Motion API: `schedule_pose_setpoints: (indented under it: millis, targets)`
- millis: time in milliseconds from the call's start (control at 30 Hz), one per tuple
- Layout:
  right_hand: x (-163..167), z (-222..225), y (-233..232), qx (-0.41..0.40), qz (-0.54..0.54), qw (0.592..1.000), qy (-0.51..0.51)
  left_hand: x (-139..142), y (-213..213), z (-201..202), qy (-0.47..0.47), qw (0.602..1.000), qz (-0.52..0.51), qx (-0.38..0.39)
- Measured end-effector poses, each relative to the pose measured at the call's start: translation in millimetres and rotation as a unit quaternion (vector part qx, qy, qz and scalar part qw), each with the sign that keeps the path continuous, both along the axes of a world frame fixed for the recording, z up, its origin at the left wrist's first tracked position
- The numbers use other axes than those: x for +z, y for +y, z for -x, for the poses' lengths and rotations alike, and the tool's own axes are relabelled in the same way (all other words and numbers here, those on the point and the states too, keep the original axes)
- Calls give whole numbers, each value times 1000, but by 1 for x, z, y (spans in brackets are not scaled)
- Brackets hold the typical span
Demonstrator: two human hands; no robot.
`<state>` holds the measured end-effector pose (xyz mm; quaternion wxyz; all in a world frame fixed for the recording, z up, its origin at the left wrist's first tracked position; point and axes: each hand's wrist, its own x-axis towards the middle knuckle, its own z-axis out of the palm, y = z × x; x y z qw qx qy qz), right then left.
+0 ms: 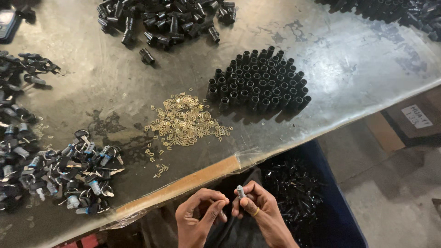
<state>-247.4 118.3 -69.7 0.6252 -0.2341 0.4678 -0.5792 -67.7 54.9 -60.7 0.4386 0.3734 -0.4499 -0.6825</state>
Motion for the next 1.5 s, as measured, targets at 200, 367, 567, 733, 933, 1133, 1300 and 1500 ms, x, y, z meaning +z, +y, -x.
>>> schedule_pose_setpoints:
  millis: [200,367,567,733,933,1133,1300,1500]
  targets:
    - [4,-1,1,2,11,1000,-8,1,0,0,14,999,-37,-23]
    - [8,-2,1,0,-2,1000,-1,-2,1,2,-5,998,-42,-36]
    - [10,-2,2,-2,-30,1000,6,-6,2,0,-17,998,-60,-28]
    - [8,-4,2,-6,-10,1000,11,0,0,1,8,998,-57,-24]
    - [2,-1,9,-7,48,999,3,23,5,0,-15,999,-25,-14]
    - [0,-2,15,-4,67,997,-39,42,11,3,-14,999,30,-10]
    - [5,-4,17,-6,43,998,-46,51,9,6,-92,988,122,4]
    - [7,-6,19,13,48,997,-64,58,11,7,-109,983,145,-6]
